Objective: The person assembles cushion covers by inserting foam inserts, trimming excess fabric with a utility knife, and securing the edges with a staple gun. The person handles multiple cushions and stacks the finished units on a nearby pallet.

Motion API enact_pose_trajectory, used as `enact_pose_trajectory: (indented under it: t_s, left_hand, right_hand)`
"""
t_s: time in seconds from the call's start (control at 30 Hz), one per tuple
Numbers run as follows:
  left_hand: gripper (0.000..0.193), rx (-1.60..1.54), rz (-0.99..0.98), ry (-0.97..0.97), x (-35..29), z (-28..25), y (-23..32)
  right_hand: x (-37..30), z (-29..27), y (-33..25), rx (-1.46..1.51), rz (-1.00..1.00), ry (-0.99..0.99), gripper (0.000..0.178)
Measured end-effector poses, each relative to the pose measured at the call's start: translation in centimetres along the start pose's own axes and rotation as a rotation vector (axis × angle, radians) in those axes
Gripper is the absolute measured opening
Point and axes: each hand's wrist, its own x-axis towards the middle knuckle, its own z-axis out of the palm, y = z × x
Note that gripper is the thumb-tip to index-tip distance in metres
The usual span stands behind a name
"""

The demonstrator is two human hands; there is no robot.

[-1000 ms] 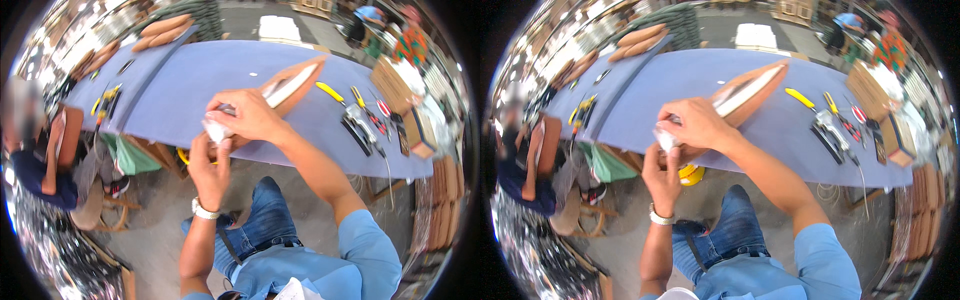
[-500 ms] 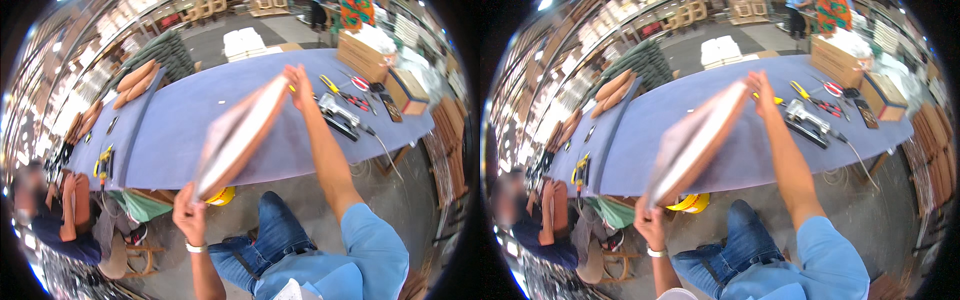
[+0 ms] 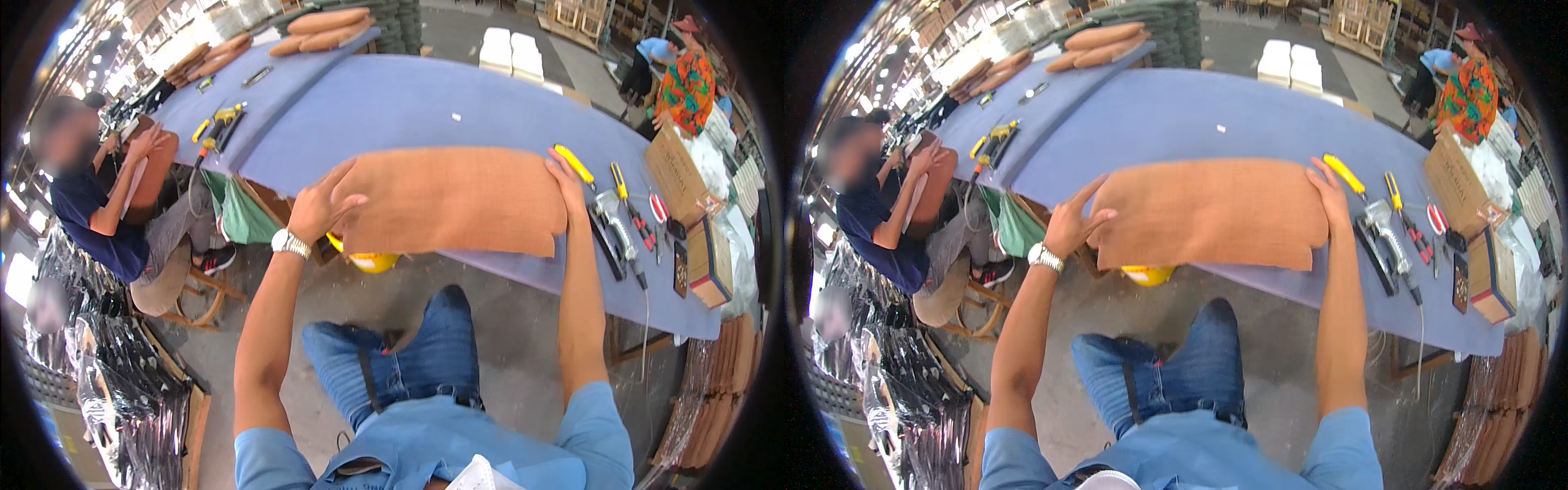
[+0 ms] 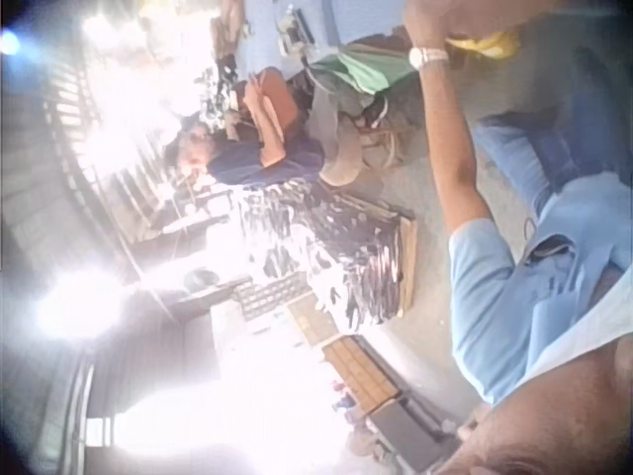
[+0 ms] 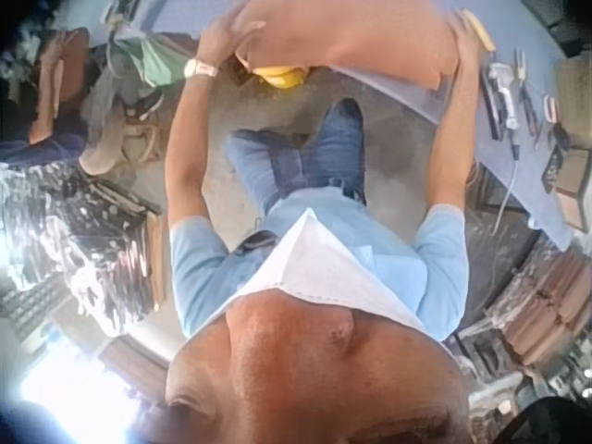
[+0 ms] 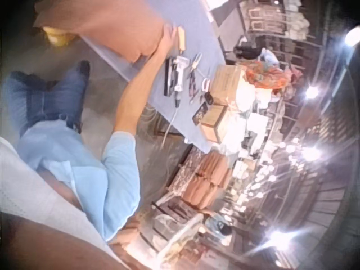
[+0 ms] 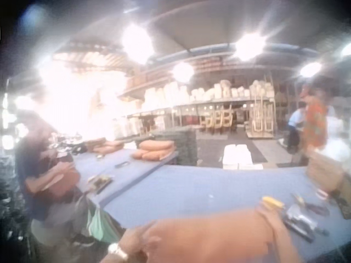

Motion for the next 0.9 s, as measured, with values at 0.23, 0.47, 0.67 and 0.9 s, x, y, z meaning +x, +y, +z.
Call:
enact_pose_trajectory:
  t_s: [0.23,0.47,0.67,0.9]
  left_hand:
    - [0.048,-0.08,-0.022,0.138,-2.4,5.6,-2.1]
    - [0.056,-0.167,-0.192,-0.027,4.9,4.2,-1.8]
    - [0.065,-0.256,-0.202,0.035,2.4,5.3,-3.8]
    - [0.066,-0.727,-0.664,0.187,2.1,5.9,-3.1]
  right_hand:
    - [0.1,-1.0,3.2,0.007,0.137,-0.088,0.053]
    - [2.7,0.5,0.6,0.0,0.212,-0.287,0.051]
    - [1.2,0.8,1.0,0.006,0.093,-0.278,0.093]
    - [-0.2,-0.3,2.8,0.076,0.349,0.055,0.098]
